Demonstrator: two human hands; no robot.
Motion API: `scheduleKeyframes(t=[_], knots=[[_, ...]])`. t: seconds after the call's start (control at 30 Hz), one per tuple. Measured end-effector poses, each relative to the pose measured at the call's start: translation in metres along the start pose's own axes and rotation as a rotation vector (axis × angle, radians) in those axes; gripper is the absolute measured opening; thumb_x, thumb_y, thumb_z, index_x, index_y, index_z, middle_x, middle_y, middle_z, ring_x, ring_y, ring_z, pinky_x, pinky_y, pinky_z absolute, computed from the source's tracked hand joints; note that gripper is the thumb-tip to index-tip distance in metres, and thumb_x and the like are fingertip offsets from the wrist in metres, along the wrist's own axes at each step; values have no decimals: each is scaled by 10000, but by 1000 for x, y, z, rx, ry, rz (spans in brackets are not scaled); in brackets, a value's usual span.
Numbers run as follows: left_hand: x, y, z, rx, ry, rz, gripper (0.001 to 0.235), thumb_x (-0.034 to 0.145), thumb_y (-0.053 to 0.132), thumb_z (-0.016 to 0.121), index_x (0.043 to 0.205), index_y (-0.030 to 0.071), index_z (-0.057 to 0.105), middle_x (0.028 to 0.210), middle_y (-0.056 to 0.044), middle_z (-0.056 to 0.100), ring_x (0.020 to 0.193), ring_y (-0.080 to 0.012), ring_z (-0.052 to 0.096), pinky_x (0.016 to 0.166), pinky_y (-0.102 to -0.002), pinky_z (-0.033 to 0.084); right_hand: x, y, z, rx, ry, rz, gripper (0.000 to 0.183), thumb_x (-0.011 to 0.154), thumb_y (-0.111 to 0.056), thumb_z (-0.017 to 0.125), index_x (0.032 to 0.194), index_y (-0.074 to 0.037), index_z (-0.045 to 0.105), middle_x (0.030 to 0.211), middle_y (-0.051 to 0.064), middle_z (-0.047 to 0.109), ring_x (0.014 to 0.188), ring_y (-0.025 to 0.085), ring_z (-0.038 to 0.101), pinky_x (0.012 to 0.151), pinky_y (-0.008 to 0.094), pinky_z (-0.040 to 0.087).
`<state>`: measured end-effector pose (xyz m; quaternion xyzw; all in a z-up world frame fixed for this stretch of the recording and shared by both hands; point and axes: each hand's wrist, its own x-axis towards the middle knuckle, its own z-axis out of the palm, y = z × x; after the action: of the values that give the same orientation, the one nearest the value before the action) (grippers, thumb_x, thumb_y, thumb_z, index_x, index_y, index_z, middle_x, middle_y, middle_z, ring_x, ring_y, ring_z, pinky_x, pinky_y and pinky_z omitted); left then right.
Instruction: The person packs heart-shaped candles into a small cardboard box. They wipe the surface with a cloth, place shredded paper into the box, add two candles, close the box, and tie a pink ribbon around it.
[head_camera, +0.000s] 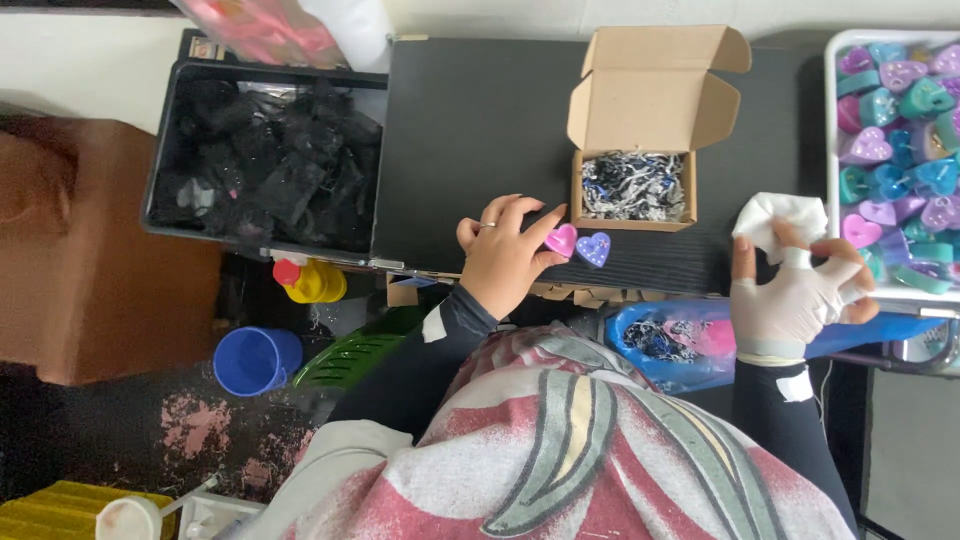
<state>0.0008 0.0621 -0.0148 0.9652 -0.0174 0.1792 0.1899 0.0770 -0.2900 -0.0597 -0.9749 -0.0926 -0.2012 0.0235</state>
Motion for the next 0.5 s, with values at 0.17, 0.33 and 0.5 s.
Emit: scheduleKeyframes(t=[0.17, 0.33, 0.5], knots=[[3, -27, -32, -70, 0, -36, 578, 867, 459, 741, 1389, 242, 624, 1286, 13, 610, 1228, -214, 542, 922, -501, 296, -12, 17, 22, 80, 123, -3, 322, 930, -148, 670, 1248, -201, 672, 1368, 77, 401, 1397, 288, 298, 1184, 499, 183], [-5, -118, -74, 186, 125, -304, 365, 920, 295, 765, 1275, 250, 690, 1208, 20, 661, 1162, -235, 576, 919, -505, 340, -3, -12, 21, 91, 82, -46, 291, 894, -131, 683, 1170, -223, 693, 1323, 82, 455, 1361, 294, 337, 1133, 513, 182], [-31, -204, -87, 419, 190, -477, 406, 871, 253, 794, 1266, 226, 704, 1203, 7, 668, 1189, -288, 546, 918, -515, 346, -6, -9, 42, 89, 122, -76, 168, 983, -171, 700, 1144, -218, 690, 1333, 66, 487, 1389, 300, 321, 1156, 503, 162]])
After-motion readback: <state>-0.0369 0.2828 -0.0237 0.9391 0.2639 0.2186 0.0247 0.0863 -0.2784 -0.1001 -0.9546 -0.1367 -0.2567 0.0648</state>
